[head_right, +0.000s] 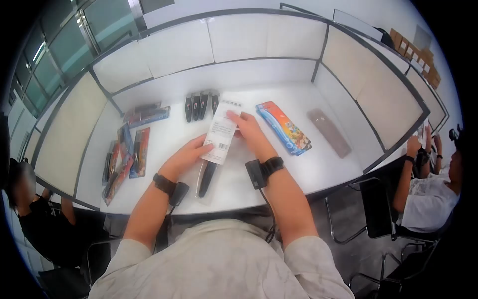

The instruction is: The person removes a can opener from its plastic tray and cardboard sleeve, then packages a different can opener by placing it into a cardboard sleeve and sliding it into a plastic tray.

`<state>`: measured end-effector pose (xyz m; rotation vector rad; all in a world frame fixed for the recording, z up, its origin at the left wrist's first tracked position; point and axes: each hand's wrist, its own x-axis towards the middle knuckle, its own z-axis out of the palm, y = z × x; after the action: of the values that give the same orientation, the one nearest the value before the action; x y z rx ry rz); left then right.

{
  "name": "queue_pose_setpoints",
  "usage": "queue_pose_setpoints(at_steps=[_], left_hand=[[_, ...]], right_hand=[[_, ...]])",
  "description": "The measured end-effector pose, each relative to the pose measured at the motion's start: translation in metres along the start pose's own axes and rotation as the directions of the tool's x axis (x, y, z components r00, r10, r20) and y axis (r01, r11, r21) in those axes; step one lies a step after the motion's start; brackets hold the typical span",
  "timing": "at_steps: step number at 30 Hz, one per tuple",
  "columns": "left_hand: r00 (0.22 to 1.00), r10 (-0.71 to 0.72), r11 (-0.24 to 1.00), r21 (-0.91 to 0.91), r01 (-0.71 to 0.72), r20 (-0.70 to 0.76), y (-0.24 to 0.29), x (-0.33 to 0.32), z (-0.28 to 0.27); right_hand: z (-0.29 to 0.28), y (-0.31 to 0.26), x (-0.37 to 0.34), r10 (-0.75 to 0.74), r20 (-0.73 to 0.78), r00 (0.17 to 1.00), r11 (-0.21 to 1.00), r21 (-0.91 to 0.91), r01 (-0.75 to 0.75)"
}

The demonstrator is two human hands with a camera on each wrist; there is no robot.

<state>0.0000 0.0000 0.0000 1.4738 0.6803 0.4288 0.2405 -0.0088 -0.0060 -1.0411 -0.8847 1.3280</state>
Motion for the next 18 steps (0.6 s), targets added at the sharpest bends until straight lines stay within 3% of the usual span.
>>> queue_pose_setpoints(at_steps=[2, 5, 10, 14, 17, 18], left_hand=[[0.999, 0.003, 0.997, -0.081, -0.006, -0.037, -0.005, 0.0, 0.0], [0.998, 0.023, 0.99, -0.136, -0.031, -0.064, 0.006, -0.007, 0.006], [0.998, 0.053, 0.996, -0.073, -0.051, 0.029, 0.008, -0.005, 0.006], [0.996, 0.081, 0.994, -0.077, -0.083, -0.037, 0.013, -0.007, 0.012], [0.997, 0.052, 0.992, -0.111, -0.059, -0.061, 0.015, -0.007, 0.013], [0.999, 0.042, 0.991, -0.129, -0.046, -0.034, 0.017, -0.008, 0.013]], right_hand=[[0.004, -0.002, -0.008, 0.032, 0.054, 0.998, 0.997, -0.072, -0.028], [0.007, -0.002, -0.007, -0.054, 0.095, 0.994, 0.996, -0.068, 0.061], [-0.001, -0.003, 0.007, -0.152, -0.07, 0.986, 0.968, 0.189, 0.162], [0.006, -0.006, -0.004, -0.1, 0.144, 0.985, 0.952, 0.3, 0.053], [0.006, -0.007, -0.007, -0.148, 0.476, 0.867, 0.938, 0.346, -0.03], [0.006, -0.011, -0.011, -0.137, 0.488, 0.862, 0.953, 0.304, -0.021]])
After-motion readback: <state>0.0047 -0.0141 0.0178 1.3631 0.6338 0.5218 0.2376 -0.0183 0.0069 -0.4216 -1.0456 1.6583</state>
